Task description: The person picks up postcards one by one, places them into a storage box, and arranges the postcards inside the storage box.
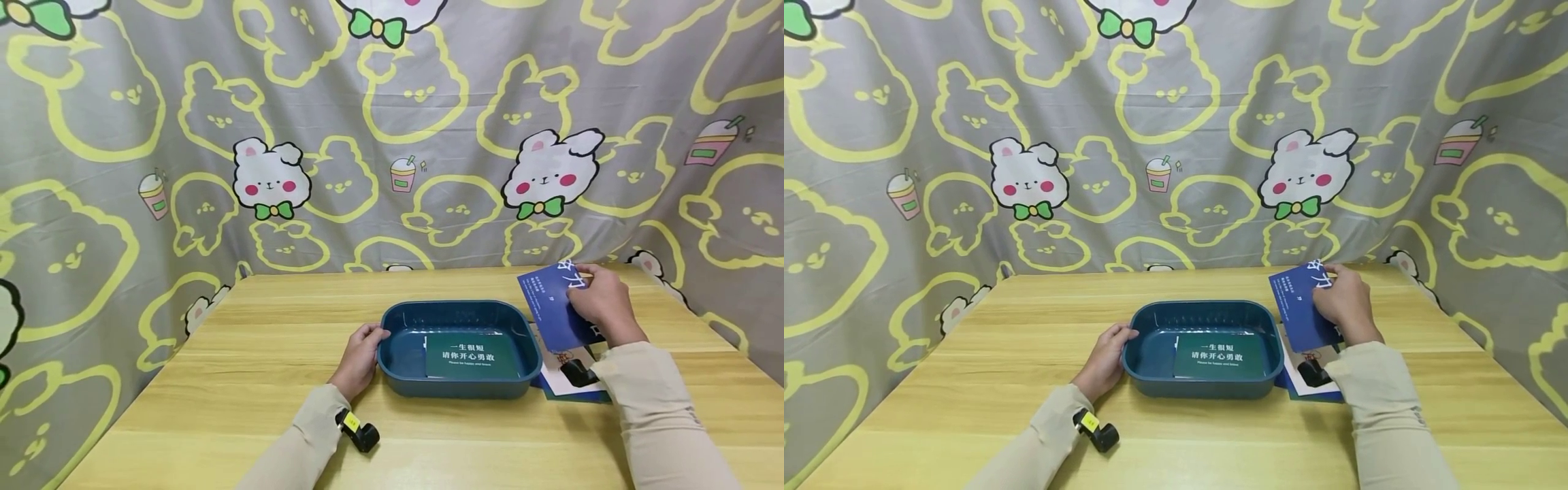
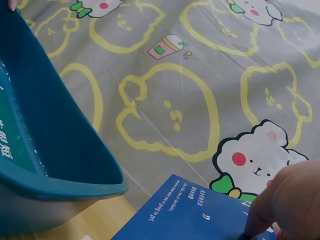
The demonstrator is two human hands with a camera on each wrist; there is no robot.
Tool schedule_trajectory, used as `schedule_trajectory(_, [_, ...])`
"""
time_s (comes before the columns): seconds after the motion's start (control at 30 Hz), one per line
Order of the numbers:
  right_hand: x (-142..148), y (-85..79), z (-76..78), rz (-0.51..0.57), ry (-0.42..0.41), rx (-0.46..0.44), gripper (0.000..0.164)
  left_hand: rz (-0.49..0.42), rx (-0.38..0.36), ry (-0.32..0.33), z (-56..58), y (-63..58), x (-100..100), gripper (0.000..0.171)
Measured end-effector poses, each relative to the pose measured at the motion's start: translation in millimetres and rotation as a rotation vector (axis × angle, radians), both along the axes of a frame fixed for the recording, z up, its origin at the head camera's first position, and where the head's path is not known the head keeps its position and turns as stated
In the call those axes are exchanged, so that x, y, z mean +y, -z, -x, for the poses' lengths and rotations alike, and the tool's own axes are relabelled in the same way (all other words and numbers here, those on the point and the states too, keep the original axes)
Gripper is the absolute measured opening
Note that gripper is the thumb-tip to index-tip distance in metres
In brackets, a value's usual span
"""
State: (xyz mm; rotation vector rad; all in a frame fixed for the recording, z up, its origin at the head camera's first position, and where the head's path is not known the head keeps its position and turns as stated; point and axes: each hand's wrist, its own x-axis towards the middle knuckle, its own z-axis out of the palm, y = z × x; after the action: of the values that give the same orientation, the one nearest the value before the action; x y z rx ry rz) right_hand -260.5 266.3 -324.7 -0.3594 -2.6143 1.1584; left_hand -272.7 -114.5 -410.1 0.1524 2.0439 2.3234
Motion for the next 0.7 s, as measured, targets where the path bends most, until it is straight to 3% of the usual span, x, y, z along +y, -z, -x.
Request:
schedule_trajectory(0.13, [1, -2.4, -1.0, -0.004, -0.004, 0.02, 0.062, -0.01, 0.031, 0.014, -1.3, 0.0, -1, 0.027])
schedule_trajectory(0.37, [0, -6.4, -2.3, -0.002, 0.007, 0.04, 0.061, 0.001, -0.033, -0.011, 3.3, 0.2, 1, 0.03])
schedule_trajectory(0.7, [-5, -11.0, -4.4, 0.006, 0.031, 0.051, 0.062, -0.008, -0.036, -0.014, 2.1, 0.5, 2, 0.029])
